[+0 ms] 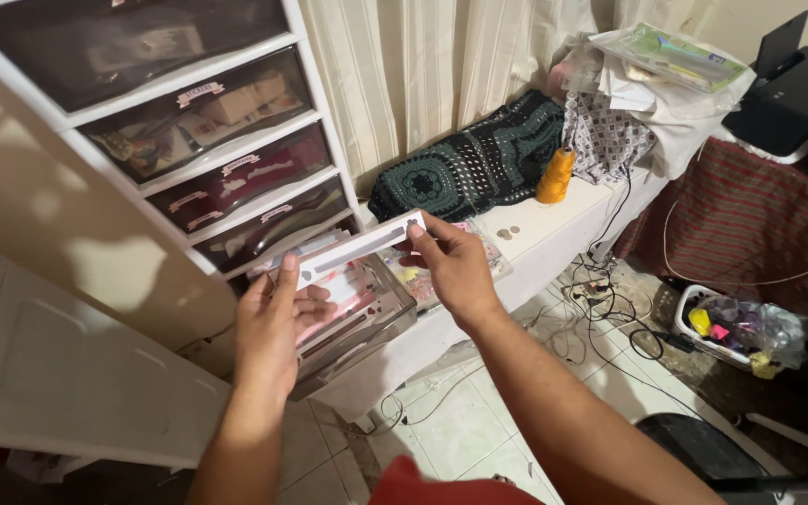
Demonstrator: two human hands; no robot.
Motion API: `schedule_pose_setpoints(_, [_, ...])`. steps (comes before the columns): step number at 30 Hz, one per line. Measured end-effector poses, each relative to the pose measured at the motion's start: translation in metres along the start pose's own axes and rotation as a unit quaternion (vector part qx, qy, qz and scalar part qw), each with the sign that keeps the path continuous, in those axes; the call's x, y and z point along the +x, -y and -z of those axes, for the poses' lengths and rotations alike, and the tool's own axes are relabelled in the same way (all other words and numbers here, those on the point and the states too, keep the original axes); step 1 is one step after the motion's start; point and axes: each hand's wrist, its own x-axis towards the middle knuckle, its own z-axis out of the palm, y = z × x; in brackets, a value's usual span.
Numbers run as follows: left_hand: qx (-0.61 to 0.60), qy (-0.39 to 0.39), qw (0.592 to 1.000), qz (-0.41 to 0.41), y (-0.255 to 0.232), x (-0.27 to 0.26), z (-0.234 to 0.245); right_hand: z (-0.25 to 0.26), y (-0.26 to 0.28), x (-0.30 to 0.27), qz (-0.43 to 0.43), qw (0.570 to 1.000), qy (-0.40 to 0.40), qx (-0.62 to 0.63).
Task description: The person sorts through craft supplies, placing a white paper strip into a drawer before removing a plastic bag of stickers and a small white packet. They then sift through various decorative items in the drawers of a plastic storage unit.
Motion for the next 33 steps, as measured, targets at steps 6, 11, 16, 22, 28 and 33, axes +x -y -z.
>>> schedule_pose_setpoints(6, [-0.060,0.002,0.991,-0.123,0.017,0.002,-0.001,0.002,-0.014,0.005,-0.004,0.998,-0.056,0.042])
schedule_pose_setpoints(11, [-0.033,-0.027,0.981,-0.190,0.012,-0.003,0.002,-0.003,-0.021,0.012,-0.013,0.998,-0.054,0.042])
schedule_pose_setpoints(16, [0.128,-0.094,0.983,-0.093,0.008,0.013,0.019,-0.013,-0.032,0.029,-0.014,1.000,-0.009,-0.022])
schedule_pose_setpoints(22, [0.443,-0.018,0.856,-0.265,0.018,0.062,0.064,-0.029,-0.052,0.067,-0.047,0.981,0.046,-0.180])
schedule_pose_setpoints(28, [0.443,-0.032,0.858,-0.258,0.035,0.106,0.106,-0.020,-0.077,0.082,-0.042,0.982,0.102,-0.154])
schedule_pose_setpoints(33, [0.445,-0.056,0.857,-0.254,0.049,0.118,0.113,0.007,-0.081,0.057,-0.051,0.976,0.064,-0.203])
